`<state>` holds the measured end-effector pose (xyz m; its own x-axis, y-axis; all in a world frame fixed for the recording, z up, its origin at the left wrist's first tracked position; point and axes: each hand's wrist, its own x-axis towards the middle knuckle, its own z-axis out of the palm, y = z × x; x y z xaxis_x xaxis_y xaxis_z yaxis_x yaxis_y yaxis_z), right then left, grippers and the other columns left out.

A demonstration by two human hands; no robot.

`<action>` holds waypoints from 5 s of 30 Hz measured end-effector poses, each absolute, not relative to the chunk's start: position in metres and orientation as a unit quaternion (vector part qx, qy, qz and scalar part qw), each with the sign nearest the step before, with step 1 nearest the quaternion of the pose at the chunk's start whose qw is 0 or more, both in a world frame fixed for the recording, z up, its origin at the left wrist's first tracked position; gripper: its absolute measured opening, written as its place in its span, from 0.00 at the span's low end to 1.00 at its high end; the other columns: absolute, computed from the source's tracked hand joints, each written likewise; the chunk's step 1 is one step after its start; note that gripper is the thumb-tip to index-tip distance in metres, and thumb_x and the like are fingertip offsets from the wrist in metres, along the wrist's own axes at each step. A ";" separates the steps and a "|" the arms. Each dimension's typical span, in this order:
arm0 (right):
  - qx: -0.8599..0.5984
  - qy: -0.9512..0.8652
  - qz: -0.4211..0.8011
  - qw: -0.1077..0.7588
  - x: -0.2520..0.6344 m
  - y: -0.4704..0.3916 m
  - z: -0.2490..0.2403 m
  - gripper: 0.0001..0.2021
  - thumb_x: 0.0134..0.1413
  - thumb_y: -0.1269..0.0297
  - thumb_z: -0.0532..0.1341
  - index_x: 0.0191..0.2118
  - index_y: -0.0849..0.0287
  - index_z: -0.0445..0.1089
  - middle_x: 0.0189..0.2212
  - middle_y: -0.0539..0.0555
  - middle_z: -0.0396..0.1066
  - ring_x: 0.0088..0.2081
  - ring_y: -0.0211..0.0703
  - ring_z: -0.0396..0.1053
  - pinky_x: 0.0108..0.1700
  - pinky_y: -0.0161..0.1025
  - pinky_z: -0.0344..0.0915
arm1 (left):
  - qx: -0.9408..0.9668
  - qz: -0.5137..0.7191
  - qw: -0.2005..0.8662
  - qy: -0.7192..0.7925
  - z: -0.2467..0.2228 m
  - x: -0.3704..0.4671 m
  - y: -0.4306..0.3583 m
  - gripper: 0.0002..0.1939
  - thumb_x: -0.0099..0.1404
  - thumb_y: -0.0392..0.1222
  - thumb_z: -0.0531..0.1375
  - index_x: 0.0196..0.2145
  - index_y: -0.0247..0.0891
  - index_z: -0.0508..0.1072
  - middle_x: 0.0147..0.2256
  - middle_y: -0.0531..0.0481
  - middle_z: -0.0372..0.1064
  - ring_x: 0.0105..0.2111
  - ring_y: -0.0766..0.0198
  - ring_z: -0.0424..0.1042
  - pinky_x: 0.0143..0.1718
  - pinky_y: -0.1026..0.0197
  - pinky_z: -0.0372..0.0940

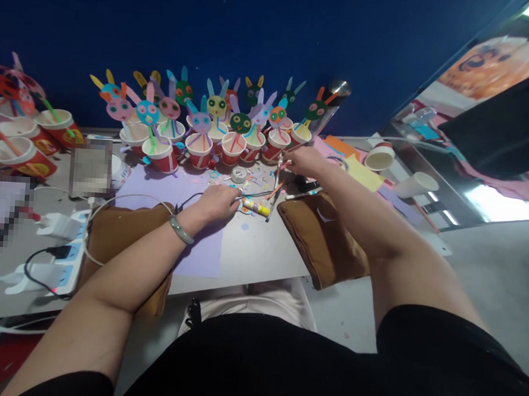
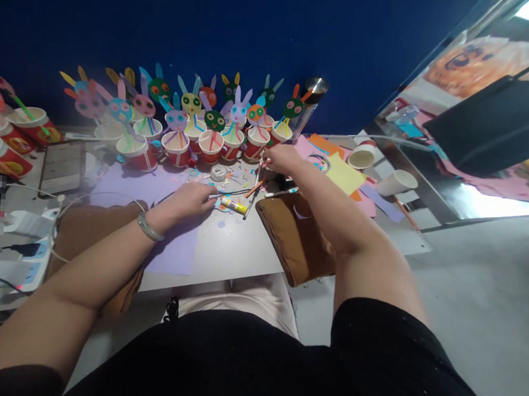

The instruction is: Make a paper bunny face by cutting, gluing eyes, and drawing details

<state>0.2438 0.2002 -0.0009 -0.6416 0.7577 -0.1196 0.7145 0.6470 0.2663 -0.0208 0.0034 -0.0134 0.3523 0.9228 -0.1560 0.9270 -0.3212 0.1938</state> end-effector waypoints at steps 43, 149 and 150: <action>0.427 0.716 -0.346 -0.431 0.260 0.123 0.048 0.14 0.45 0.55 0.72 0.30 0.53 0.68 0.19 0.46 0.66 0.20 0.36 0.60 0.23 0.35 0.57 | 0.719 0.335 0.262 0.550 -0.045 -0.027 0.017 0.15 0.68 0.42 0.61 0.47 0.36 0.83 0.38 0.46 0.80 0.36 0.60 0.74 0.42 0.59 0.66; 0.310 0.605 -0.662 -0.314 0.164 0.067 -0.025 0.31 0.44 0.31 0.75 0.37 0.58 0.80 0.16 0.44 0.63 0.17 0.33 0.58 0.19 0.33 0.48 | 0.439 0.344 0.750 0.356 -0.034 -0.016 -0.010 0.26 0.67 0.61 0.69 0.44 0.32 0.74 0.39 0.37 0.84 0.28 0.62 0.81 0.30 0.61 0.74; 0.309 0.597 -0.665 -0.325 0.163 0.067 -0.023 0.32 0.44 0.31 0.75 0.37 0.58 0.80 0.16 0.45 0.63 0.16 0.33 0.58 0.19 0.33 0.47 | 0.437 0.342 0.755 0.349 -0.033 -0.017 -0.010 0.28 0.66 0.62 0.70 0.47 0.33 0.73 0.41 0.37 0.84 0.30 0.62 0.82 0.30 0.61 0.75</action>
